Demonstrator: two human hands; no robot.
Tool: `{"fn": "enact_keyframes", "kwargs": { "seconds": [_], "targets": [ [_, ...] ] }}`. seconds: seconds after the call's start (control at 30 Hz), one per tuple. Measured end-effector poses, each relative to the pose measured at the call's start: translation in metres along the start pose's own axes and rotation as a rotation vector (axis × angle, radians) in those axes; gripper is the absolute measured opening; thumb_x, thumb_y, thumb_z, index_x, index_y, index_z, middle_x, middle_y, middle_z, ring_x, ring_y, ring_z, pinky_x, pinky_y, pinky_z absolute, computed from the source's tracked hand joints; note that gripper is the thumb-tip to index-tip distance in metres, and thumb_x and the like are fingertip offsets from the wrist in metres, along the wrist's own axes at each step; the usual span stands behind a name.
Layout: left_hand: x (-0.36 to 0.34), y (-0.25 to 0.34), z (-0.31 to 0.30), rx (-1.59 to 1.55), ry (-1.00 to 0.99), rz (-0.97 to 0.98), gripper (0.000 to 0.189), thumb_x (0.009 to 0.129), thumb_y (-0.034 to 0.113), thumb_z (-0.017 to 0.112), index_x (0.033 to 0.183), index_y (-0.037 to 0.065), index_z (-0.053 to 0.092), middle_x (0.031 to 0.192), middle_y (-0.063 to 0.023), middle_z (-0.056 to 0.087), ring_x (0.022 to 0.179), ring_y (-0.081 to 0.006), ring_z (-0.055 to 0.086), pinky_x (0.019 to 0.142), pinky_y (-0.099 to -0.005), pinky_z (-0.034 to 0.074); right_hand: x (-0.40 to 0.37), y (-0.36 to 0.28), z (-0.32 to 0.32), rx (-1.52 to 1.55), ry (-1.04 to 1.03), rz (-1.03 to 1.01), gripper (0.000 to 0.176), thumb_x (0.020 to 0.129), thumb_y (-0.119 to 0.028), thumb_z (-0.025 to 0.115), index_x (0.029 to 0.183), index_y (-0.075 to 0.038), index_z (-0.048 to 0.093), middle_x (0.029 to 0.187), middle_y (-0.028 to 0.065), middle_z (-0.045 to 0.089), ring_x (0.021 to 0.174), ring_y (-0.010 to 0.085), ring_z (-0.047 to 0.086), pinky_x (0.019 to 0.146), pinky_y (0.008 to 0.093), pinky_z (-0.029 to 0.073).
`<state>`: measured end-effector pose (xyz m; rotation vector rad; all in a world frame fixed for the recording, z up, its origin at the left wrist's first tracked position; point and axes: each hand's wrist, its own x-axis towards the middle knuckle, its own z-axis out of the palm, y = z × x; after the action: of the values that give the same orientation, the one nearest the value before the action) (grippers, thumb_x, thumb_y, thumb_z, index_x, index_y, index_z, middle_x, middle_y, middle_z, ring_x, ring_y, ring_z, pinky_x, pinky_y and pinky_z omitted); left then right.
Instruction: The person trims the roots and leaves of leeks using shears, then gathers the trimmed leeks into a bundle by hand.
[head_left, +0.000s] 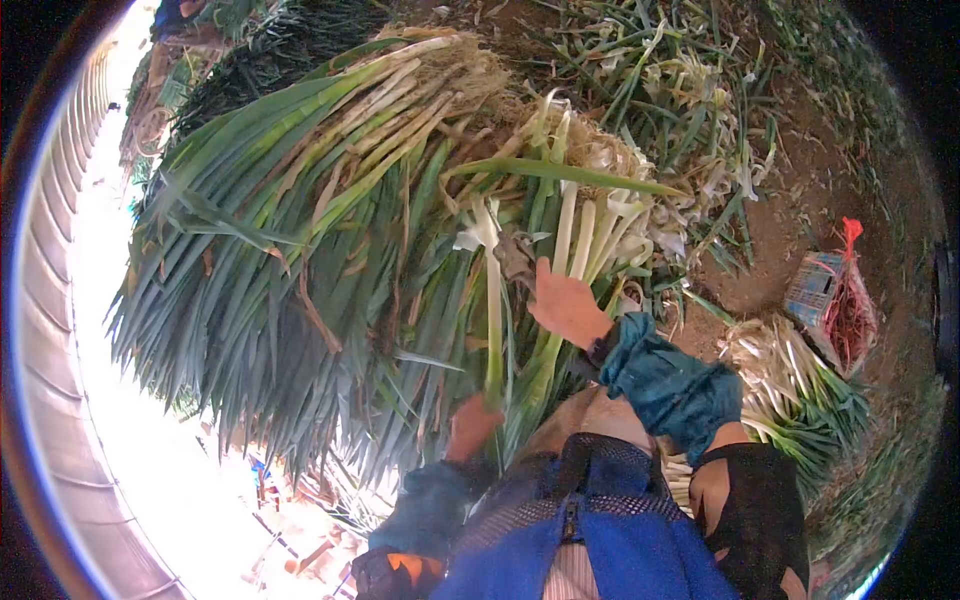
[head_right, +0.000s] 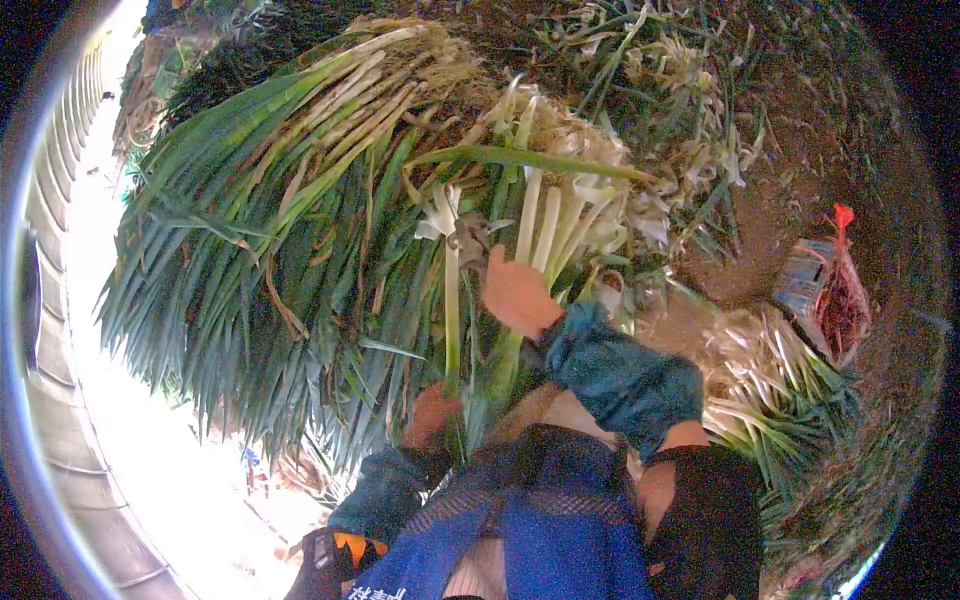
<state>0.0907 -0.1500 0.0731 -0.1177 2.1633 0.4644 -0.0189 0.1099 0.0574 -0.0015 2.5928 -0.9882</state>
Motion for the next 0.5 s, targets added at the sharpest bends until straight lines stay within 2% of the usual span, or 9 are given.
{"fn": "enact_keyframes", "kwargs": {
  "seconds": [0.07, 0.1, 0.13, 0.2, 0.23, 0.3, 0.4, 0.43, 0.5],
  "targets": [
    [-0.003, 0.011, 0.000, 0.052, 0.038, -0.001, 0.044, 0.068, 0.033, 0.063, 0.106, 0.010, 0.059, 0.096, -0.0173, 0.063, 0.091, -0.0356, 0.059, 0.078, -0.0451, 0.046, -0.036, -0.013, -0.023, 0.088, -0.019, -0.067, 0.072, 0.077, -0.029, 0.060, 0.127, 0.010, 0.026, 0.079, 0.0223, 0.059, 0.070, 0.0406, 0.059, 0.058, 0.0471, 0.047],
    [-0.002, 0.024, -0.005, 0.111, 0.072, -0.004, 0.043, 0.068, 0.033, 0.063, 0.104, 0.009, 0.059, 0.096, -0.0177, 0.063, 0.090, -0.0358, 0.059, 0.078, -0.0453, 0.046, -0.053, -0.010, -0.014, 0.044, 0.029, -0.131, 0.071, 0.078, -0.030, 0.059, 0.127, 0.010, 0.026, 0.079, 0.0234, 0.059, 0.070, 0.0407, 0.059, 0.058, 0.0470, 0.047],
    [0.002, 0.034, -0.007, 0.168, 0.105, -0.010, 0.043, 0.068, 0.033, 0.063, 0.103, 0.007, 0.059, 0.095, -0.0180, 0.063, 0.090, -0.0361, 0.059, 0.078, -0.0455, 0.046, -0.067, -0.018, -0.023, 0.042, -0.065, -0.071, 0.066, 0.077, -0.026, 0.058, 0.123, 0.011, 0.029, 0.077, 0.0229, 0.059, 0.069, 0.0403, 0.059, 0.059, 0.0461, 0.048],
    [0.026, 0.050, -0.018, 0.067, 0.129, 0.083, 0.040, 0.070, 0.033, 0.062, 0.098, 0.006, 0.058, 0.092, -0.0181, 0.063, 0.088, -0.0362, 0.060, 0.075, -0.0466, 0.046, -0.089, -0.038, -0.055, 0.040, -0.252, 0.059, 0.056, 0.076, -0.019, 0.055, 0.117, 0.013, 0.035, 0.072, 0.0219, 0.059, 0.066, 0.0396, 0.060, 0.061, 0.0444, 0.050],
    [0.037, 0.057, -0.021, 0.017, 0.145, 0.130, 0.039, 0.070, 0.033, 0.062, 0.096, 0.005, 0.057, 0.091, -0.0182, 0.063, 0.087, -0.0362, 0.060, 0.074, -0.0472, 0.046, -0.087, -0.031, -0.054, 0.033, -0.237, 0.084, 0.059, 0.077, -0.022, 0.056, 0.120, 0.012, 0.033, 0.073, 0.0226, 0.059, 0.067, 0.0401, 0.060, 0.060, 0.0456, 0.049],
    [0.053, 0.067, -0.007, 0.170, 0.134, 0.193, 0.037, 0.072, 0.034, 0.062, 0.094, 0.005, 0.055, 0.087, -0.0180, 0.063, 0.083, -0.0367, 0.061, 0.070, -0.0481, 0.047, -0.084, -0.008, -0.040, 0.034, -0.211, 0.131, 0.066, 0.078, -0.028, 0.057, 0.124, 0.010, 0.028, 0.073, 0.0240, 0.059, 0.069, 0.0410, 0.059, 0.059, 0.0479, 0.047],
    [0.066, 0.065, 0.038, 0.297, 0.102, 0.185, 0.037, 0.074, 0.035, 0.061, 0.094, 0.005, 0.052, 0.083, -0.0179, 0.063, 0.078, -0.0375, 0.062, 0.066, -0.0492, 0.048, -0.066, 0.031, -0.035, -0.009, 0.099, 0.126, 0.063, 0.078, -0.026, 0.057, 0.123, 0.009, 0.030, 0.071, 0.0238, 0.059, 0.068, 0.0410, 0.059, 0.061, 0.0481, 0.047],
    [0.067, 0.064, 0.049, 0.320, 0.088, 0.162, 0.037, 0.075, 0.035, 0.061, 0.095, 0.006, 0.051, 0.082, -0.0179, 0.063, 0.076, -0.0377, 0.062, 0.064, -0.0495, 0.048, -0.064, 0.026, -0.044, -0.012, 0.012, 0.198, 0.062, 0.079, -0.026, 0.057, 0.123, 0.009, 0.030, 0.073, 0.0246, 0.059, 0.068, 0.0408, 0.059, 0.062, 0.0482, 0.047],
    [0.058, 0.070, 0.047, 0.300, 0.028, 0.098, 0.038, 0.075, 0.036, 0.060, 0.095, 0.005, 0.051, 0.083, -0.0179, 0.063, 0.076, -0.0377, 0.062, 0.064, -0.0497, 0.048, -0.077, 0.009, -0.046, 0.008, -0.081, 0.112, 0.060, 0.078, -0.025, 0.056, 0.121, 0.008, 0.031, 0.075, 0.0247, 0.059, 0.068, 0.0411, 0.059, 0.062, 0.0488, 0.046]
  ]
}}
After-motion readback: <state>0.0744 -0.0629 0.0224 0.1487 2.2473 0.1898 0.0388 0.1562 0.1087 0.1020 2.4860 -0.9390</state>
